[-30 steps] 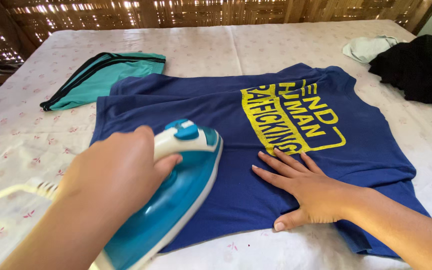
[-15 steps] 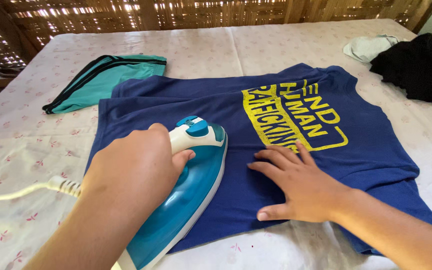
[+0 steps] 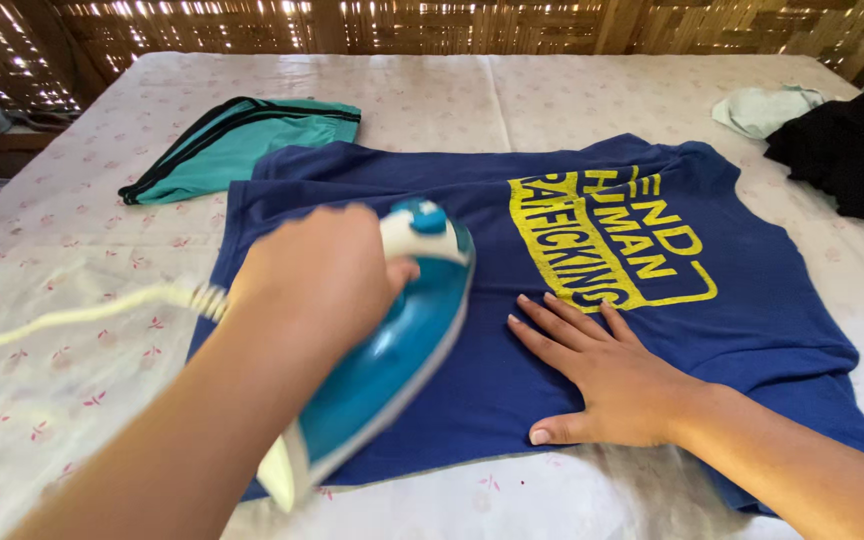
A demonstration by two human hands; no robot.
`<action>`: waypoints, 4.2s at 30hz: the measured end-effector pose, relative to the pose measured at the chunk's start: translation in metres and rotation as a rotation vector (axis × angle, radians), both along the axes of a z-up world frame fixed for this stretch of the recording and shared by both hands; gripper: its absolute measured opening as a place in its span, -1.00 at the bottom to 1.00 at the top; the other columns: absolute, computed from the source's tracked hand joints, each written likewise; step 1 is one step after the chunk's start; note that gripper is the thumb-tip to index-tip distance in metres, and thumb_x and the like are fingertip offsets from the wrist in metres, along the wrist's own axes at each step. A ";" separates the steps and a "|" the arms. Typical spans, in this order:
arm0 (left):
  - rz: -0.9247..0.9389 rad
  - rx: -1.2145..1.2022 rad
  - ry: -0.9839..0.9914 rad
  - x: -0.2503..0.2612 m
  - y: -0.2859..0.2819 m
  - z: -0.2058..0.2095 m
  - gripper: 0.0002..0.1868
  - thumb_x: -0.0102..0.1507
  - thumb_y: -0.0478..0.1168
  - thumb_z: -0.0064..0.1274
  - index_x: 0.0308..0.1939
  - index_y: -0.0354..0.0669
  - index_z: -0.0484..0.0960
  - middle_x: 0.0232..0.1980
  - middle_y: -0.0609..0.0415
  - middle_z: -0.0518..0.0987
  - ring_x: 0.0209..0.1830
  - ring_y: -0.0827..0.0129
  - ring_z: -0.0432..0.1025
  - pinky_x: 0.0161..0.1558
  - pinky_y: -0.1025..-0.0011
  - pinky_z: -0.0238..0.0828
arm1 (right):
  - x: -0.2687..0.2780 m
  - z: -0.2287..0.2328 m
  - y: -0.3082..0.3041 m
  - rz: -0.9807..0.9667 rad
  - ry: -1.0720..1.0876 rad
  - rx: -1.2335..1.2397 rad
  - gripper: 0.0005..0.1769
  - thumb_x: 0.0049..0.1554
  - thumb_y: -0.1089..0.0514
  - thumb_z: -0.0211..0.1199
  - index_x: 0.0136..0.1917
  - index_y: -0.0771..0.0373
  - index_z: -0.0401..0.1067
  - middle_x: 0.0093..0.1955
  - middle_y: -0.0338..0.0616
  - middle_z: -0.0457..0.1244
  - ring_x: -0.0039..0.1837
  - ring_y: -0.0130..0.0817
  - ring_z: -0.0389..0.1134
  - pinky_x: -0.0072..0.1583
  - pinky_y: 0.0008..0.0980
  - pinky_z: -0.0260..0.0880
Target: The person irons a blue t-shirt laid flat on a bed using a handheld electric iron. They move the iron across the fabric, smooth the shirt with their hands, and fold the sleeves before continuing to iron the body of the shirt.
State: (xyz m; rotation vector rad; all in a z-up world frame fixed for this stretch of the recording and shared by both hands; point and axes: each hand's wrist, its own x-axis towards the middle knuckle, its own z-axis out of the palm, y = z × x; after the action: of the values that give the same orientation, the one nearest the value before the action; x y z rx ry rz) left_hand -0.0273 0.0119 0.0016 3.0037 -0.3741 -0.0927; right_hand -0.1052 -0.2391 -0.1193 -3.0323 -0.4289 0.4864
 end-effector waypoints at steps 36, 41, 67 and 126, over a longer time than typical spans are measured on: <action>0.142 -0.018 0.009 0.021 -0.011 0.000 -0.48 0.25 0.20 0.16 0.02 -0.14 0.68 0.01 -0.13 0.68 0.02 -0.08 0.59 0.00 0.04 0.55 | 0.022 -0.026 0.025 -0.034 -0.255 0.165 -0.17 0.25 -0.37 -0.09 0.62 0.07 -0.06 0.71 -0.14 -0.27 0.70 -0.15 -0.38 0.53 0.15 -0.45; 0.120 -0.006 0.023 0.009 0.010 -0.003 -0.50 0.24 0.21 0.17 0.01 -0.09 0.69 0.03 -0.12 0.66 0.03 -0.08 0.57 0.02 0.02 0.52 | 0.023 -0.023 0.031 -0.092 -0.227 0.103 -0.20 0.24 -0.35 -0.13 0.63 -0.06 -0.07 0.71 -0.30 -0.25 0.70 -0.24 -0.36 0.54 0.20 -0.41; 0.422 0.215 0.093 -0.017 0.110 -0.001 -0.40 0.27 0.29 0.09 0.07 -0.13 0.58 -0.07 -0.20 0.71 -0.05 -0.12 0.61 0.00 -0.01 0.55 | 0.043 -0.016 0.078 -0.063 -0.232 0.051 -0.11 0.17 -0.46 -0.10 0.67 -0.21 -0.10 0.75 -0.34 -0.30 0.70 -0.23 -0.38 0.52 0.11 -0.41; 0.606 0.223 0.059 0.014 0.143 -0.011 -0.44 0.29 0.25 0.13 -0.03 -0.19 0.73 -0.12 -0.16 0.68 -0.10 -0.08 0.60 -0.06 0.03 0.52 | 0.045 -0.021 0.077 -0.076 -0.261 0.060 -0.11 0.14 -0.45 -0.05 0.66 -0.23 -0.04 0.74 -0.35 -0.27 0.71 -0.21 -0.34 0.51 0.09 -0.39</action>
State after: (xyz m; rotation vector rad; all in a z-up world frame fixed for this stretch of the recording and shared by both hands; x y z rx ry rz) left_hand -0.0134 0.1554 -0.0095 3.1667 0.5909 -0.1754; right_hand -0.0606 -0.1621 -0.1403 -3.0483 -0.3296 0.0708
